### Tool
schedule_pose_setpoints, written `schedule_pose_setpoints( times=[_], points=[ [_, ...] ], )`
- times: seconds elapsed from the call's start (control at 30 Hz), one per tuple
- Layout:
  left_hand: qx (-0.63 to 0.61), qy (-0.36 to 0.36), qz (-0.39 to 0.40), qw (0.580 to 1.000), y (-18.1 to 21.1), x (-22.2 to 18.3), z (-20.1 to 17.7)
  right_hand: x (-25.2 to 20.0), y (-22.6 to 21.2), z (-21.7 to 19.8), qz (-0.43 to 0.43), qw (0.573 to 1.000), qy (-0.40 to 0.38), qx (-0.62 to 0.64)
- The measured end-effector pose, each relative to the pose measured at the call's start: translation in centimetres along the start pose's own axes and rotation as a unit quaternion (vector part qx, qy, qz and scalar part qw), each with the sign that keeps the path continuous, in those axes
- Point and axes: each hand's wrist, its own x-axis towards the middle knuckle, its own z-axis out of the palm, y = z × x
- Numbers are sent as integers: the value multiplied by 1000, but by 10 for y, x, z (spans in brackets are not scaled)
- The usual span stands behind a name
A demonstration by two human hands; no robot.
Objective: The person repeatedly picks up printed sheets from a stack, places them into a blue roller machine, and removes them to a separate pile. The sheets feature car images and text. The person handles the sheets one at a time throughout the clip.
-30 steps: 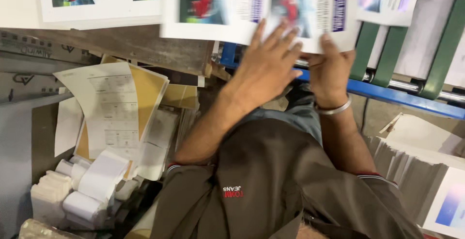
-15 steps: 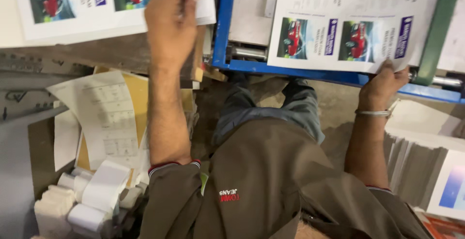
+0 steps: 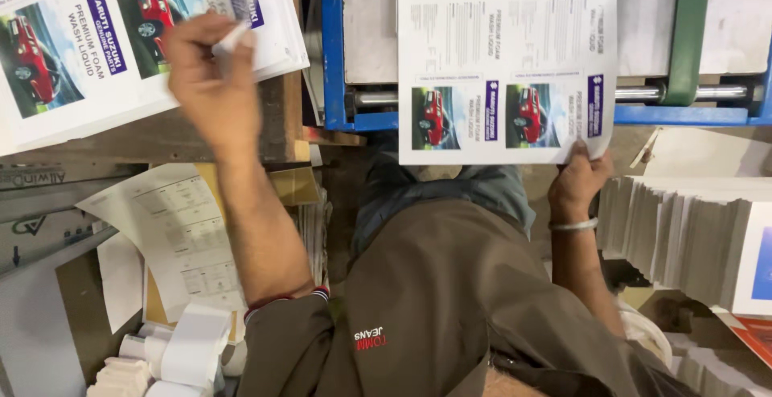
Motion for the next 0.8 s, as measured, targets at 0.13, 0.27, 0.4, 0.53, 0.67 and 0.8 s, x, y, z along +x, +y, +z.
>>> schedule_pose_setpoints(
  times=[0.13, 0.27, 0.4, 0.53, 0.67, 0.8],
  points=[
    [361, -52, 186, 912, 2, -7, 15, 35, 3, 25, 24, 1000, 4, 9],
    [374, -81, 130, 915, 15, 7, -13, 71, -1, 40, 33, 999, -36, 21],
    [274, 1, -89, 958, 23, 17, -43, 71, -14, 62, 147, 981, -110, 54],
    [193, 35, 33, 980, 24, -4, -19, 32, -47, 119, 231, 954, -190, -21],
    [338, -158, 109, 921, 45, -44, 60, -6, -92, 189, 185, 900, -390, 58],
    [396, -288, 155, 858, 84, -67, 128, -24, -104, 234, 179, 896, -370, 169]
  ],
)
